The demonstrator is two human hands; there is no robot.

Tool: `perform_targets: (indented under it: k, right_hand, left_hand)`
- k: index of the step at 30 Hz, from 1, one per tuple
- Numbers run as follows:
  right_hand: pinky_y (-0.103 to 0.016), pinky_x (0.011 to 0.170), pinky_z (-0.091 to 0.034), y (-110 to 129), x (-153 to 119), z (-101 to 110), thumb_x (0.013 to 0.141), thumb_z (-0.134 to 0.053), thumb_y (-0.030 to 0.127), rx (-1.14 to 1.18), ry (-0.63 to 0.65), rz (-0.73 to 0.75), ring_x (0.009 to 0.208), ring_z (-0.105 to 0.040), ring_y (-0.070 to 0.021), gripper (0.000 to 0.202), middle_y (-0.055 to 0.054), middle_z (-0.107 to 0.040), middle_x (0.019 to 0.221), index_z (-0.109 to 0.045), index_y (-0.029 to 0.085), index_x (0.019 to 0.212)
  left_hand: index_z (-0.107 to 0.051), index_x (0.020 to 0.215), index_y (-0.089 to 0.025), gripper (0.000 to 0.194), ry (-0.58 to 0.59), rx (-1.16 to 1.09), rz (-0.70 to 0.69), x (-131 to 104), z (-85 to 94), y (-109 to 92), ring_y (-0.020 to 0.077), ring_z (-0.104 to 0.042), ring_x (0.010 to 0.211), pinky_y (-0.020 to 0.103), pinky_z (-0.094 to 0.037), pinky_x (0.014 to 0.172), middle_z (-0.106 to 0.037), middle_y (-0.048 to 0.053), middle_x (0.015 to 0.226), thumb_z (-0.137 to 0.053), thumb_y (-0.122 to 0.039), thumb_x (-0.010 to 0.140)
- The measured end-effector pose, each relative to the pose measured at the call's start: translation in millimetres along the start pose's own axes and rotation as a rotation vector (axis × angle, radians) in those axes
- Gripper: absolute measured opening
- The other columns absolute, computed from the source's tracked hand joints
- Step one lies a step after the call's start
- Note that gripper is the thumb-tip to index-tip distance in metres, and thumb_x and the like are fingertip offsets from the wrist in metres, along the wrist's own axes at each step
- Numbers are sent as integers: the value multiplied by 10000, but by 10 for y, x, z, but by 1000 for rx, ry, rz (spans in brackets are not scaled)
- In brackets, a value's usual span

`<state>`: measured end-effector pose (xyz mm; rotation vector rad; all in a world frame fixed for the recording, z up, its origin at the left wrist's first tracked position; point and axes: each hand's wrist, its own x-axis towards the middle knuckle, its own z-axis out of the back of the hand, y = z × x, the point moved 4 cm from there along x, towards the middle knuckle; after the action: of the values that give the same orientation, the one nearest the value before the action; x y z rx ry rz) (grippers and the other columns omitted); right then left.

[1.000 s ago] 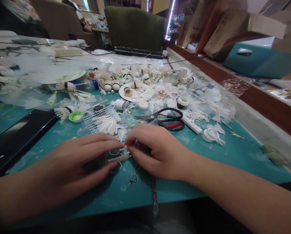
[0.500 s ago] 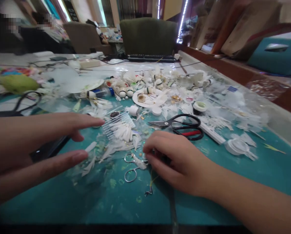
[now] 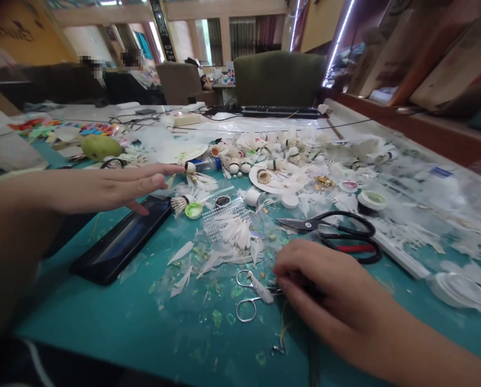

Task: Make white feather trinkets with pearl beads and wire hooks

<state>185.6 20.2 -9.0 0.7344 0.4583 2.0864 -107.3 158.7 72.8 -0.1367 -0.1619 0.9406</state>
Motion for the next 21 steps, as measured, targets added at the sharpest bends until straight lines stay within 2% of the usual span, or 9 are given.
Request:
perform_targets:
  k: [2, 4, 6, 8, 10, 12, 14, 17, 21]
  right_hand:
    - [-297, 585, -539, 0, -8, -1, 987, -557, 134, -4, -2, 2, 704, -658, -185, 152, -22, -685, 874, -612, 275, 982]
    - [-292, 593, -542, 3, -12, 4, 987, -555, 129, -2, -9, 8, 704, -657, -182, 158, -20, -683, 874, -614, 276, 980]
    - [-283, 591, -539, 7, -10, 10, 988, -551, 122, 3, -6, 9, 694, -648, -173, 162, -17, -674, 868, -610, 271, 966]
    - [-271, 592, -537, 14, -1, 14, 991, -543, 114, 20, -1, 3, 698, -647, -166, 168, -15, -670, 870, -608, 267, 969]
    - [-257, 606, -536, 35, 10, 6, 995, -540, 106, 42, 11, 0, 713, -649, -156, 172, -14, -668, 876, -610, 261, 973]
    - [-247, 636, -536, 86, 17, -10, 989, -536, 84, 58, 17, 26, 738, -653, -148, 185, -16, -673, 894, -614, 252, 993]
    - [-244, 668, -536, 166, 13, -33, 971, -537, 59, 57, 13, 83, 776, -661, -148, 198, -28, -684, 922, -615, 235, 1016]
    - [-256, 663, -538, 293, -8, -51, 968, -544, 76, -3, -43, 195, 785, -672, -169, 163, -54, -709, 925, -609, 210, 1033]
    - [-294, 662, -562, 356, -36, -53, 1026, -527, 139, -200, -116, 279, 786, -723, -210, 107, -95, -769, 934, -622, 187, 1036]
  left_hand:
    - [-484, 1539, -200, 549, 154, 51, 54, 3, -79, 54, 291, -644, 1315, 370, -621, 872, -509, 134, 1586, -317, -490, 1104]
    - [-401, 1580, -187, 552, 139, 40, 46, 7, -62, 89, 311, -497, 1449, 426, -581, 965, -443, 133, 1637, -187, -439, 1138]
    - [-392, 1589, -178, 574, 86, 37, 30, 0, -21, 96, 294, -514, 1439, 414, -554, 1014, -478, 128, 1625, -197, -473, 1137]
    - [-428, 1584, -213, 606, 24, -1, -6, -34, 4, 19, 266, -634, 1331, 342, -588, 964, -583, 115, 1553, -362, -558, 1091]
    - [-495, 1548, -281, 648, -55, -105, -59, -109, -14, -185, 255, -736, 1175, 275, -638, 827, -681, 95, 1449, -565, -607, 992]
    - [-624, 1400, -370, 478, -120, -238, -91, -216, -103, -489, 227, -770, 1030, 270, -651, 737, -754, 24, 1311, -639, -566, 964]
    - [-708, 1234, -350, 322, -157, -367, -208, -329, -249, -861, 200, -761, 940, 256, -638, 699, -787, -7, 1181, -672, -509, 957]
    - [-735, 1042, -267, 182, -4, -504, -319, -410, -553, -1277, 219, -745, 956, 293, -623, 759, -796, 3, 1064, -704, -420, 948]
    - [-741, 960, -286, 173, 151, -720, -253, -341, -818, -1379, 163, -738, 823, 254, -584, 727, -785, -60, 892, -584, -335, 1014]
